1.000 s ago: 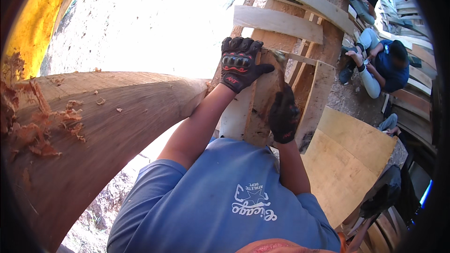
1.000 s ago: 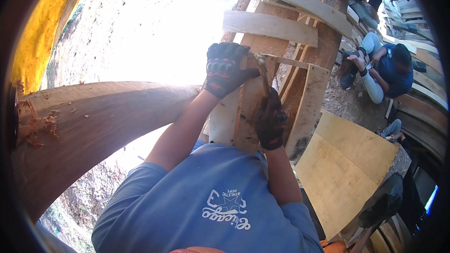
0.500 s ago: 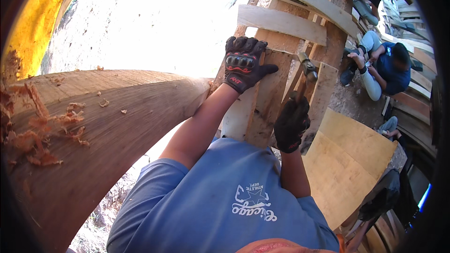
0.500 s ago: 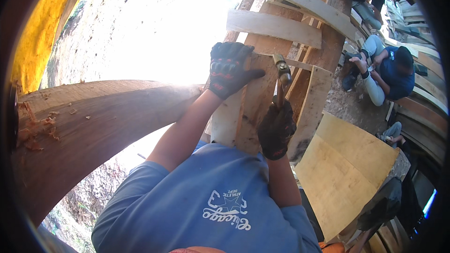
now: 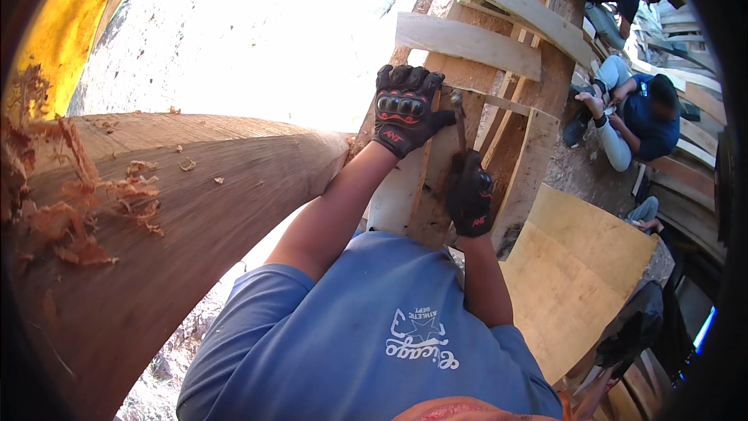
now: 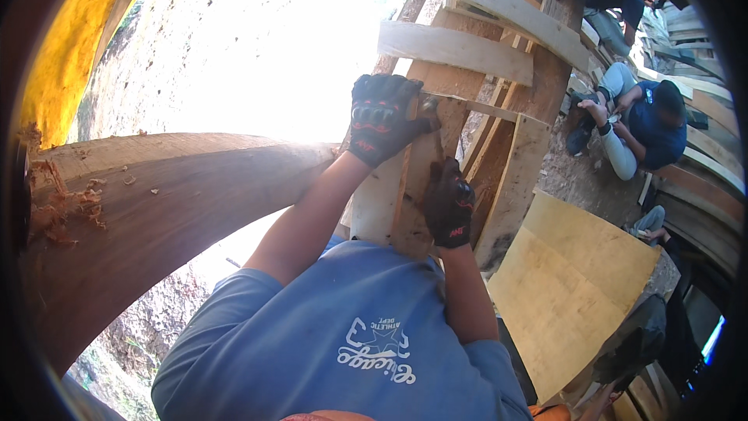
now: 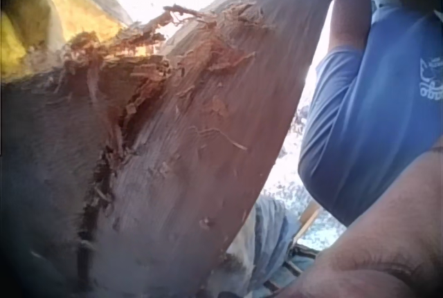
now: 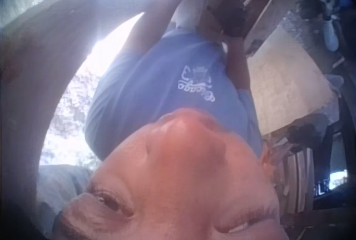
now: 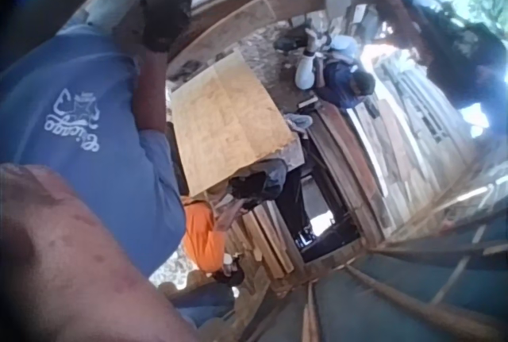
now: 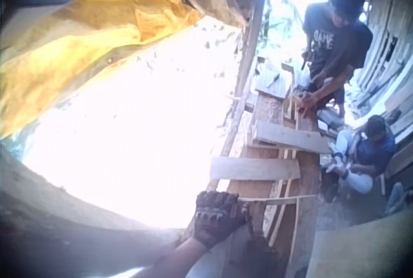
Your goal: The person hammers nails into wooden planks to assemble a crate.
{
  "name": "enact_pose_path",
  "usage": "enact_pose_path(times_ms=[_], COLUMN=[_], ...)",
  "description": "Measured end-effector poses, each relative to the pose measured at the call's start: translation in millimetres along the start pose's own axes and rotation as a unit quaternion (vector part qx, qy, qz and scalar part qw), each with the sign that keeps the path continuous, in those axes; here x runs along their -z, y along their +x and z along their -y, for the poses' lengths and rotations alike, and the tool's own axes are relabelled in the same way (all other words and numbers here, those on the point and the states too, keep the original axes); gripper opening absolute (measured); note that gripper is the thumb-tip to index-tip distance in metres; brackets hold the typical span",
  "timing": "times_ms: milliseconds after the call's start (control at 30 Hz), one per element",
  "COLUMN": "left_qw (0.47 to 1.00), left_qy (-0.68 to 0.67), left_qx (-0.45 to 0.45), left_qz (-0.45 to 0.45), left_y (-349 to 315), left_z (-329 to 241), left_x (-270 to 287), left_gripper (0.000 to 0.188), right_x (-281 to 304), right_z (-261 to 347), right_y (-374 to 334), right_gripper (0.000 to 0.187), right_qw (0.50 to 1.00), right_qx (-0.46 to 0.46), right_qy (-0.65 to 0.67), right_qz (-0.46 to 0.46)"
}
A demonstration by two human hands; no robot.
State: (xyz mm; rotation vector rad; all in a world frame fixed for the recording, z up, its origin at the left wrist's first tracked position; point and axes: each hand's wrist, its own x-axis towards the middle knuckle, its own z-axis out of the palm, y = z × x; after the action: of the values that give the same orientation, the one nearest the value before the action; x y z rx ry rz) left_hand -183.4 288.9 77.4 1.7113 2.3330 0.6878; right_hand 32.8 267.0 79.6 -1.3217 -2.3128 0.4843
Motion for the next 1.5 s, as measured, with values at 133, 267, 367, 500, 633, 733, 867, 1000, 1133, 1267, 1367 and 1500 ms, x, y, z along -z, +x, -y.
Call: enact_pose_path(times_ms=[133,267,367,500,633,733,867,1000,1133,1267,1367,1500], left_qw=[0.999,0.999,0.999,0.999,1.0,0.999,0.999,1.0,1.0,1.0,1.0,1.0], left_qy=[-0.016,-0.024,-0.02,-0.014,-0.005,-0.011,-0.016,-0.017,-0.005,-0.002,-0.002,-0.006], left_qx=[-0.012,-0.004,-0.01,-0.005,-0.002,-0.006,-0.014,0.001,-0.008,0.0,-0.005,0.005], left_qz=[-0.044,-0.039,-0.033,-0.03,-0.027,-0.032,-0.047,-0.016,-0.015,-0.001,0.001,0.003], left_y=[-2,-3,-1,-2,0,-1,1,0,0,0,0,-4], left_z=[8,6,6,4,1,2,7,2,3,-2,-1,-1], left_x=[-13,-13,-16,-12,-8,-12,-14,-9,-2,5,4,4], left_gripper=[0.074,0.072,0.074,0.075,0.074,0.074,0.074,0.073,0.073,0.073,0.073,0.073], right_x=[19,6,-9,15,-1,-2,11,-2,8,1,-13,15], right_z=[20,1,-13,11,-3,-2,0,1,8,-6,-10,11], right_y=[5,-11,-6,4,-6,2,4,2,15,-5,1,6], right_gripper=[0.021,0.022,0.024,0.026,0.026,0.025,0.022,0.019,0.019,0.019,0.022,0.029], right_qw=[1.0,0.997,0.999,0.992,0.998,0.996,0.978,0.998,0.995,0.995,0.998,0.998], right_qx=[0.005,0.013,-0.035,-0.013,-0.039,-0.083,0.055,-0.04,-0.077,-0.031,-0.058,-0.028], right_qy=[-0.004,0.005,0.013,0.08,0.016,-0.01,-0.149,0.008,0.058,0.035,-0.004,0.023], right_qz=[-0.013,-0.071,0.037,-0.096,-0.035,0.021,-0.138,-0.038,0.004,-0.084,0.034,-0.043])
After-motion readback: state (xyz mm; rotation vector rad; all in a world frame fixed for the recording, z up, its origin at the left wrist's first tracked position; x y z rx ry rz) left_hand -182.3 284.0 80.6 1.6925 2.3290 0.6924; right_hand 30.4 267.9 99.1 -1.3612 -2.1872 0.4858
